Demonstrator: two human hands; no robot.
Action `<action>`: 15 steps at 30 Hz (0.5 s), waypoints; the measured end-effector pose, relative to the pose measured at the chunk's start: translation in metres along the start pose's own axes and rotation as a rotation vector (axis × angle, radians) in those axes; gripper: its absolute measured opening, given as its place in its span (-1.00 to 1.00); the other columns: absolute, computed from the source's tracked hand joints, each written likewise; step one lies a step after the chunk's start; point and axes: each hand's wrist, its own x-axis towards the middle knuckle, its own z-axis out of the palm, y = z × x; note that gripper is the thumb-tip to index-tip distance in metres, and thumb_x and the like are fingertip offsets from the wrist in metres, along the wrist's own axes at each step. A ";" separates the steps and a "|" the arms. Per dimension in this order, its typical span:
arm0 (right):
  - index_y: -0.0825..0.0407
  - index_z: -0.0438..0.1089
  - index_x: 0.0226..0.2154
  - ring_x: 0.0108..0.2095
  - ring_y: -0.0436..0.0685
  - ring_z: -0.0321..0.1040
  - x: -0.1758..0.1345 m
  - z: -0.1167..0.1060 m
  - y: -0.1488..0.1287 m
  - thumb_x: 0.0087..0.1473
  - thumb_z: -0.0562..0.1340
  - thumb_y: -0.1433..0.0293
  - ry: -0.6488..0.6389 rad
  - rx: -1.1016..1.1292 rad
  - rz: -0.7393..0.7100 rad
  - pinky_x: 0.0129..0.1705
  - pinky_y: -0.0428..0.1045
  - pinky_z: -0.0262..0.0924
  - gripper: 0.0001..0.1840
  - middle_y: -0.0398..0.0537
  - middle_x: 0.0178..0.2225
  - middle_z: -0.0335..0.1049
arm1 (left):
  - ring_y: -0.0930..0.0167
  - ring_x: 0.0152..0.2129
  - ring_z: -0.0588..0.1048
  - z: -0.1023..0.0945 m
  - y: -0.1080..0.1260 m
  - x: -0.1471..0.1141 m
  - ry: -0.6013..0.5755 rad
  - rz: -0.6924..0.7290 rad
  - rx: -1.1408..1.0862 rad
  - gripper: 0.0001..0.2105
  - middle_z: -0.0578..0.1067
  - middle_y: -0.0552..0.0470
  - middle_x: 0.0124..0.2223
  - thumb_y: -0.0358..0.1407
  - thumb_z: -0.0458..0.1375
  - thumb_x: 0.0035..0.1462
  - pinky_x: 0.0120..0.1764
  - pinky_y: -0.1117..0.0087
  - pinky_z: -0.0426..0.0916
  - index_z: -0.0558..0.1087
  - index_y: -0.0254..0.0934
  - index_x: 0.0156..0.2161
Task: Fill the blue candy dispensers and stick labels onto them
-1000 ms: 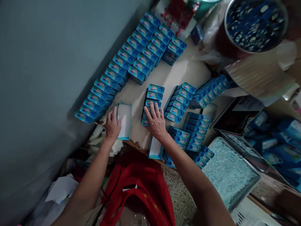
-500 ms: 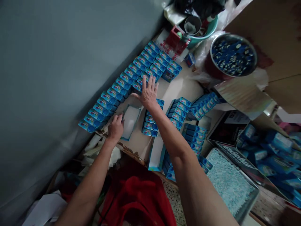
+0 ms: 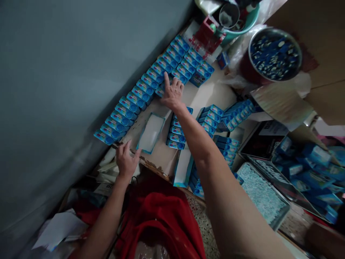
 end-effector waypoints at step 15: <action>0.02 0.11 0.42 0.24 0.48 0.13 -0.150 -0.031 -0.048 -0.10 0.44 0.19 -0.131 0.219 -0.156 0.31 0.32 0.08 0.07 0.27 0.26 0.14 | 0.21 -0.06 0.56 0.028 0.008 0.048 -0.321 -0.003 0.083 -0.52 0.55 -0.18 0.08 -0.38 -0.01 0.39 -0.03 0.30 0.39 0.37 -0.21 0.36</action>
